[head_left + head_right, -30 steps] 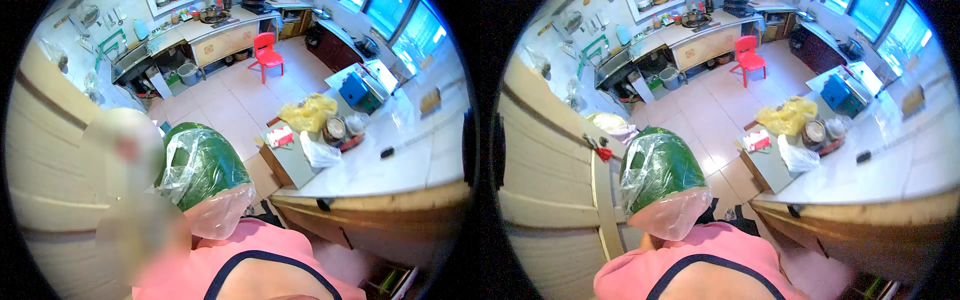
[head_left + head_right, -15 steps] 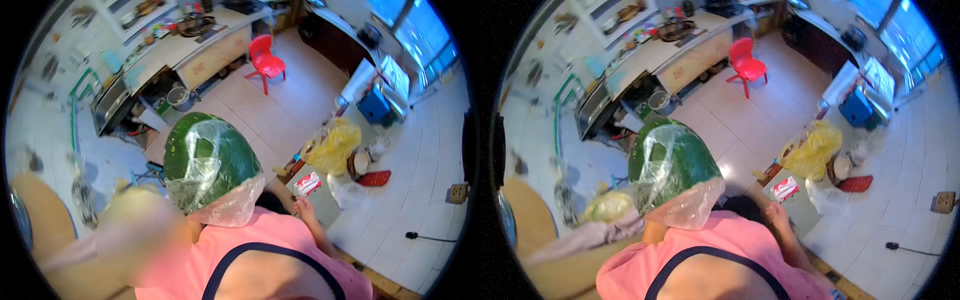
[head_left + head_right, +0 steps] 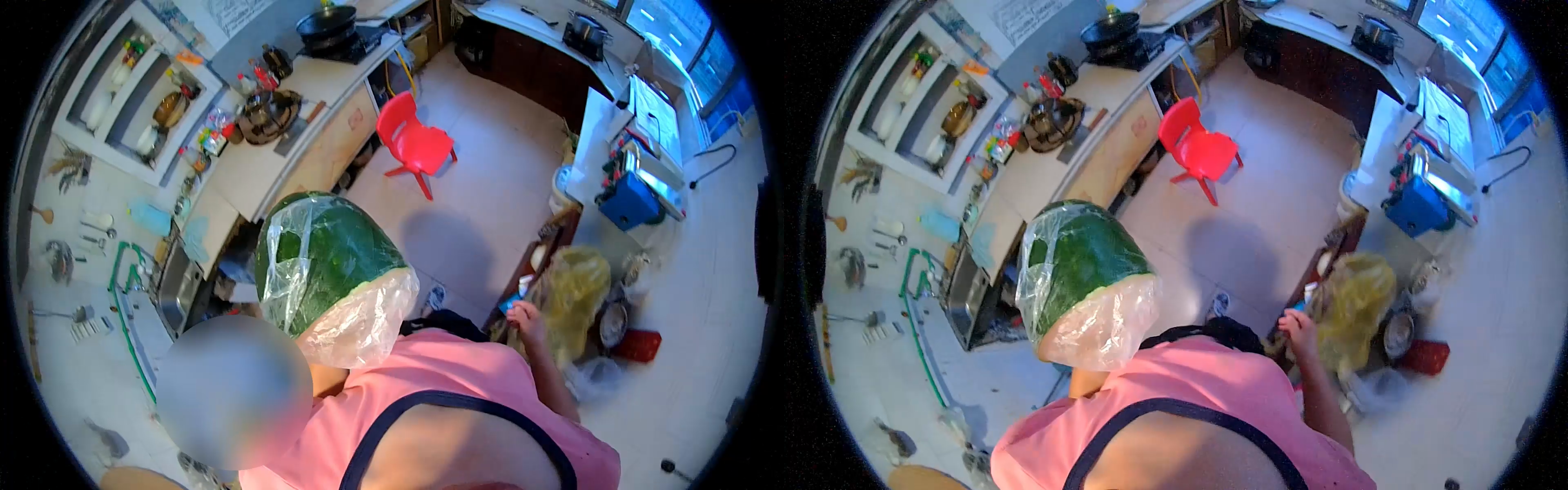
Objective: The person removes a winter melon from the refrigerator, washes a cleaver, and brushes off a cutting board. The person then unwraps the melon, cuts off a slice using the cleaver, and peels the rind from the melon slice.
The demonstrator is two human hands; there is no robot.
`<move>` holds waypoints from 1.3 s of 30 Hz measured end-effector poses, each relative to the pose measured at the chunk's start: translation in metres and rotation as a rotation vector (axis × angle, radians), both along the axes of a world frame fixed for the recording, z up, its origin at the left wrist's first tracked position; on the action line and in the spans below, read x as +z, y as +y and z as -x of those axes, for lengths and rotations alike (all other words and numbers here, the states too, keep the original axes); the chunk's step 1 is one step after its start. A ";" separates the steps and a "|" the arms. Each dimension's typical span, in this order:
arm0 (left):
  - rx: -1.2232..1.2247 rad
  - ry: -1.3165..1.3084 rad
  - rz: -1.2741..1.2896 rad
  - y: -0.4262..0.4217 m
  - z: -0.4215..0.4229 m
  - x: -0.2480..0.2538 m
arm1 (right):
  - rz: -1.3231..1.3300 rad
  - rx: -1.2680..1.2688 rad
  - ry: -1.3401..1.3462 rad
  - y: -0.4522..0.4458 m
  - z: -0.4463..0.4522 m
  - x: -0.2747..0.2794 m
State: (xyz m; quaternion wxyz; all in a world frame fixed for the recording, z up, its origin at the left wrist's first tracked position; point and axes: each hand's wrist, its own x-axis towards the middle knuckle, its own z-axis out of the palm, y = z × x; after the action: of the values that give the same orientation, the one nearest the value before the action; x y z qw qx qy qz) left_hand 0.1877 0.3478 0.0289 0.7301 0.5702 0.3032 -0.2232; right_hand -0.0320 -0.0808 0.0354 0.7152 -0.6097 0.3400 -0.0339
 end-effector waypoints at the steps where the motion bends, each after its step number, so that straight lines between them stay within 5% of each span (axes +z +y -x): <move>1: -0.012 -0.019 0.006 -0.015 -0.027 0.008 | 0.080 0.042 -0.036 -0.012 -0.047 0.019; 11: -0.084 -0.231 0.135 -0.209 -0.303 0.056 | -0.025 0.583 -0.454 -0.080 -0.419 0.211; 16: -0.175 -0.369 0.270 -0.347 -0.473 0.083 | 0.353 0.708 -0.561 -0.151 -0.576 0.251; 17: -0.197 -0.380 0.283 -0.371 -0.498 0.092 | 0.241 0.682 -0.462 -0.166 -0.597 0.267; 22: -0.327 -0.461 0.378 -0.490 -0.607 0.136 | 0.061 0.491 -0.365 -0.263 -0.674 0.253; 28: -0.458 -0.486 0.488 -0.619 -0.714 0.137 | -0.245 0.077 -0.552 -0.386 -0.766 0.190; 32: -0.344 -0.398 0.687 -0.715 -0.798 0.124 | -0.246 0.128 -0.549 -0.478 -0.856 0.185; 35: -0.272 -0.031 0.816 -0.744 -0.862 0.129 | -0.391 0.195 -0.458 -0.537 -0.937 0.192; 39: -0.189 -0.353 0.548 -0.760 -0.924 0.141 | -0.522 0.259 -0.384 -0.581 -1.043 0.174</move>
State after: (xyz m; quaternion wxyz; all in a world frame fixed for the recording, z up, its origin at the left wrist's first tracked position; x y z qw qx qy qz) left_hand 1.1121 -0.4124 0.1701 0.8735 0.4083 0.0467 -0.2610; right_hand 1.0115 -0.6619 0.2094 0.8963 -0.4269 0.1160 0.0312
